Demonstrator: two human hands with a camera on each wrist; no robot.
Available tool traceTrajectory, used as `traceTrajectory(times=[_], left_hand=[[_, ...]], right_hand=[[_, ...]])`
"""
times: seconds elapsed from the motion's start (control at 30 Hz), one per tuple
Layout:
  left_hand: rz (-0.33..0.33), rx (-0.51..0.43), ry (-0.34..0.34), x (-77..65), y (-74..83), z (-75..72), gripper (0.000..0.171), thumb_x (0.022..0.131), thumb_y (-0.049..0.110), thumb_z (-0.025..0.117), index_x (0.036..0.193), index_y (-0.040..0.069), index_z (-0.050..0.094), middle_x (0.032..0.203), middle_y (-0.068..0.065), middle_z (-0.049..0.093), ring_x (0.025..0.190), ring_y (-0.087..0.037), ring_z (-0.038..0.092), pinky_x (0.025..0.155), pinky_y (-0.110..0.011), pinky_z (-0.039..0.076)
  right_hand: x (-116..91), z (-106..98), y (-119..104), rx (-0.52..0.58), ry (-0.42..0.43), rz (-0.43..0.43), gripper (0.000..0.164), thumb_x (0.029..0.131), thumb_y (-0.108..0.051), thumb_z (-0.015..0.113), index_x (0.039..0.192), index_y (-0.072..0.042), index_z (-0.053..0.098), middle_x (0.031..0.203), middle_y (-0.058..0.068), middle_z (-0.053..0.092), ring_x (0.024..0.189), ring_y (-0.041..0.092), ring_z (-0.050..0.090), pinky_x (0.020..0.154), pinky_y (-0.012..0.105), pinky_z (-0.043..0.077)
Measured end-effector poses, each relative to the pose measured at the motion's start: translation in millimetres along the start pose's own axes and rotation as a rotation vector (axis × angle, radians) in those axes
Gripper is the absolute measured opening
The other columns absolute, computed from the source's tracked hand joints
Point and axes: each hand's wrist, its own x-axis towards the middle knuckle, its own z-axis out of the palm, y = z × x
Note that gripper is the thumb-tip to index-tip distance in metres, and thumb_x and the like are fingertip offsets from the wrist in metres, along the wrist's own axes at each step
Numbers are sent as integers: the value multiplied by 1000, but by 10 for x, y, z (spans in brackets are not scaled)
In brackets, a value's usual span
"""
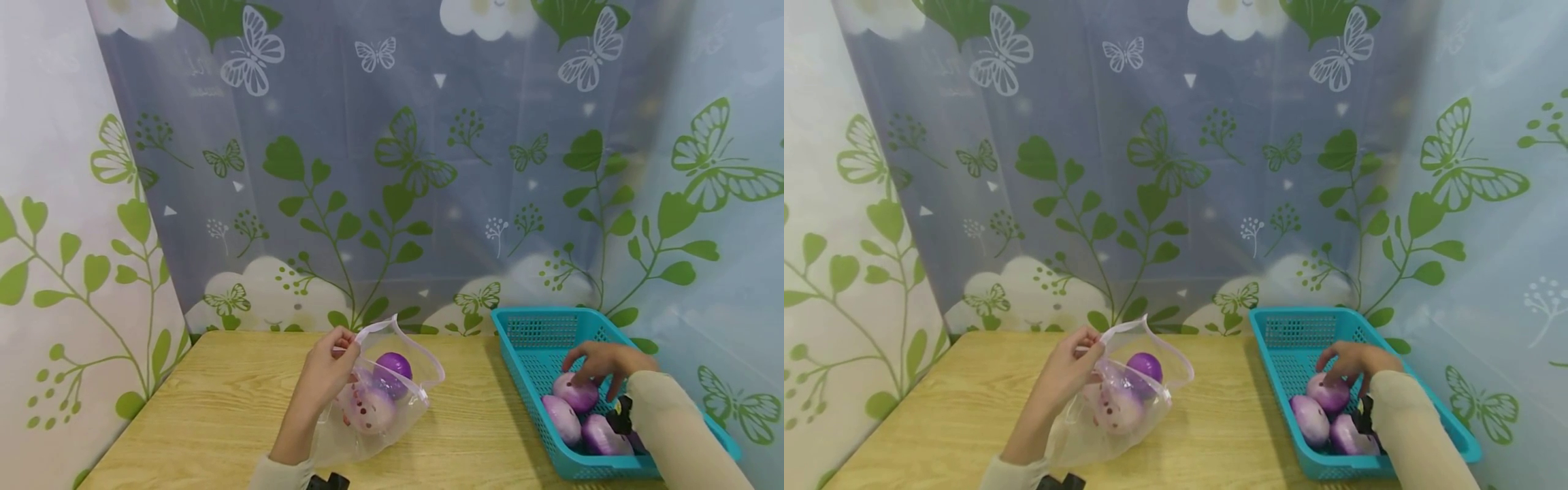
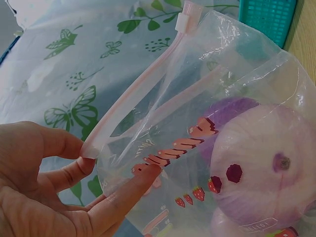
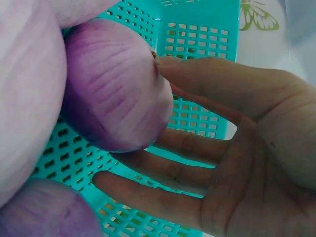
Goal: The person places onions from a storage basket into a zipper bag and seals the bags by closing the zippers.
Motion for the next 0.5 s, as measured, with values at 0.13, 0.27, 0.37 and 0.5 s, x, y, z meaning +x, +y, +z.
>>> traceTrajectory(times=[0.13, 0.27, 0.37, 0.5], left_hand=[[0, 2, 2, 0, 5, 1, 11, 101, 14, 59, 103, 5, 63, 102, -14, 63, 84, -20, 67, 66, -34, 65], [-1, 1, 3, -1, 12, -1, 11, 101, 15, 59, 103, 5, 63, 102, -14, 62, 84, -20, 67, 66, -35, 65], [-4, -1, 1, -3, 14, -2, 12, 101, 15, 59, 104, 4, 63, 102, -14, 62, 84, -20, 66, 66, -35, 65], [-5, -4, -2, -6, 15, -4, 12, 101, 15, 59, 104, 4, 63, 103, -14, 62, 84, -20, 66, 66, -34, 65]], right_hand=[[12, 19, 7, 24, -4, 2, 44, 92, -14, 73, 134, -4, 63, 126, 23, 59, 99, 28, 65, 72, 48, 66], [41, 28, 10, 43, 1, 2, 46, 92, -13, 74, 136, -4, 62, 128, 26, 58, 102, 27, 65, 75, 50, 65], [51, 25, 17, 49, 6, -24, 46, 91, -10, 74, 134, -3, 62, 126, 27, 60, 105, 28, 65, 75, 51, 65], [53, 20, 21, 43, 9, -62, 44, 90, -7, 75, 132, -3, 64, 128, 31, 60, 108, 30, 66, 73, 50, 65]])
